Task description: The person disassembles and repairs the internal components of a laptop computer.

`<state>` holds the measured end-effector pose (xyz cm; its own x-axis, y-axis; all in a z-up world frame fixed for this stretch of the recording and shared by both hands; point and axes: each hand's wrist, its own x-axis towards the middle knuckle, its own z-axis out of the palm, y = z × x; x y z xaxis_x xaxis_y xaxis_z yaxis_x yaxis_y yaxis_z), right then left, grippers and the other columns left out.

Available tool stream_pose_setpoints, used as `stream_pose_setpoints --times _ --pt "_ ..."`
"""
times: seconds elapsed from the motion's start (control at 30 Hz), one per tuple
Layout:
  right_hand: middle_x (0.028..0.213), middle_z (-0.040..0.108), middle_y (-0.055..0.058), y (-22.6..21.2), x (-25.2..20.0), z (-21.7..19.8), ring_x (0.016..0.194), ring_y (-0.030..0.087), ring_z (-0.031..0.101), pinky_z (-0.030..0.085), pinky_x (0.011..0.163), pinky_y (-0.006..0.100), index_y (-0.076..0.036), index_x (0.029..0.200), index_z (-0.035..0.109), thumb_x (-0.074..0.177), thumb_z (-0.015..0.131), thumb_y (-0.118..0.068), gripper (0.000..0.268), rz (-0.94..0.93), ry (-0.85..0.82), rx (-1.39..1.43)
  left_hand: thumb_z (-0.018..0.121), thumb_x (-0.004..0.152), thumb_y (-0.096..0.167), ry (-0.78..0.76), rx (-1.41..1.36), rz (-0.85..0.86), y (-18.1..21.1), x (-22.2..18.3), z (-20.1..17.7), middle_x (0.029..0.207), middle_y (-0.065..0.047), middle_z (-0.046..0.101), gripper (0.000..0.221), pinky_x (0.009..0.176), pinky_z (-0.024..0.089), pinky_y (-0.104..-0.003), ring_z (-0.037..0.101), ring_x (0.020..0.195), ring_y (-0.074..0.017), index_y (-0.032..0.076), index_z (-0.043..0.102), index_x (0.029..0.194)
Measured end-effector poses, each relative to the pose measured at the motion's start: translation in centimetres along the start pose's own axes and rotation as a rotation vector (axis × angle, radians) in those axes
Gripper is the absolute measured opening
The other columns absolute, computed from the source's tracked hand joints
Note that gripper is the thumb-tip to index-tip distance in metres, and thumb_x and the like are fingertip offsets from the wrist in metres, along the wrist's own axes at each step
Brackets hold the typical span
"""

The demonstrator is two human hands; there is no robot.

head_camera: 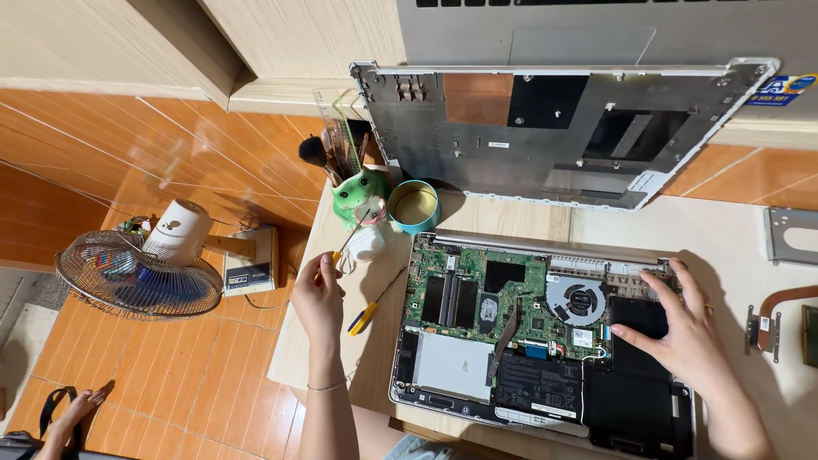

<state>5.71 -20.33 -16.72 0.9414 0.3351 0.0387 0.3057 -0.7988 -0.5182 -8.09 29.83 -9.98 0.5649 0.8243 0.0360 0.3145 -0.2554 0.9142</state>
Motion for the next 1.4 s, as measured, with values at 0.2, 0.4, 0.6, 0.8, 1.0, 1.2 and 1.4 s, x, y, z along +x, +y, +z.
stream_pose_setpoints --times 0.2,0.4,0.6,0.8,1.0,1.2,1.4 --pt "0.172 0.016 0.012 0.0 0.1 -0.1 0.156 0.038 0.021 0.031 0.115 0.060 -0.025 0.147 0.049 0.058 0.078 -0.061 0.100 0.049 -0.035 -0.035 0.060 0.105 0.023 0.107 0.322 0.225 -0.1 -0.3 0.8 0.068 -0.013 0.066 0.028 0.051 0.046 -0.033 0.058 0.053 -0.0178 0.000 0.076 0.103" --pt "0.172 0.016 0.012 -0.1 0.1 -0.2 0.157 0.037 0.021 0.032 0.116 0.058 -0.023 0.147 0.049 0.059 0.080 -0.059 0.100 0.059 -0.048 -0.034 0.062 0.106 0.019 0.111 0.375 0.307 -0.6 -0.6 0.7 0.074 -0.013 0.071 0.024 0.053 0.047 -0.033 0.060 0.056 -0.0178 0.000 0.076 0.104" --pt "0.171 0.019 0.012 -1.6 0.0 -1.1 0.156 0.037 0.023 0.031 0.117 0.055 -0.020 0.146 0.051 0.060 0.082 -0.055 0.098 0.041 -0.038 -0.021 0.074 0.096 0.018 0.126 0.364 0.419 -1.9 -6.7 -0.9 0.090 -0.011 0.075 0.016 0.068 0.056 -0.032 0.073 0.077 -0.0211 0.003 0.077 0.103" --pt "0.171 0.021 0.016 -1.8 -0.2 -1.3 0.157 0.039 0.024 0.031 0.119 0.055 -0.017 0.148 0.051 0.064 0.081 -0.054 0.096 -0.009 -0.019 -0.036 0.079 0.086 0.015 0.111 0.538 0.384 -3.4 -11.4 -0.5 0.092 -0.007 0.074 0.013 0.077 0.056 -0.035 0.067 0.088 -0.0250 0.007 0.077 0.097" --pt "0.172 0.011 0.027 -1.2 -1.1 -1.7 0.152 0.046 0.020 0.033 0.109 0.057 -0.010 0.159 0.038 0.069 0.077 -0.053 0.107 0.063 -0.092 -0.054 0.076 0.084 0.010 0.131 0.501 0.464 -2.2 -12.3 0.3 0.109 -0.019 0.066 0.022 0.082 0.053 -0.041 0.061 0.099 -0.0347 0.004 0.075 0.105" --pt "0.152 0.051 0.020 -0.4 -8.3 -2.7 0.123 0.028 0.060 0.050 0.096 0.038 0.001 0.162 0.033 0.096 0.061 -0.036 0.081 0.358 -0.005 0.384 0.060 0.097 0.001 -0.202 0.204 0.375 -3.7 -15.2 -0.2 0.123 -0.018 0.068 0.024 0.093 0.056 -0.040 0.069 0.110 -0.0343 -0.001 0.067 0.120" --pt "0.136 0.057 0.006 1.6 -13.8 0.2 0.118 0.010 0.054 0.043 0.102 0.025 0.006 0.158 0.038 0.107 0.057 -0.014 0.058 0.367 0.181 0.669 0.057 0.098 -0.002 -0.188 0.197 0.335 -2.9 -16.2 0.6 0.135 -0.021 0.065 0.030 0.101 0.053 -0.040 0.064 0.125 -0.0389 -0.001 0.065 0.127"
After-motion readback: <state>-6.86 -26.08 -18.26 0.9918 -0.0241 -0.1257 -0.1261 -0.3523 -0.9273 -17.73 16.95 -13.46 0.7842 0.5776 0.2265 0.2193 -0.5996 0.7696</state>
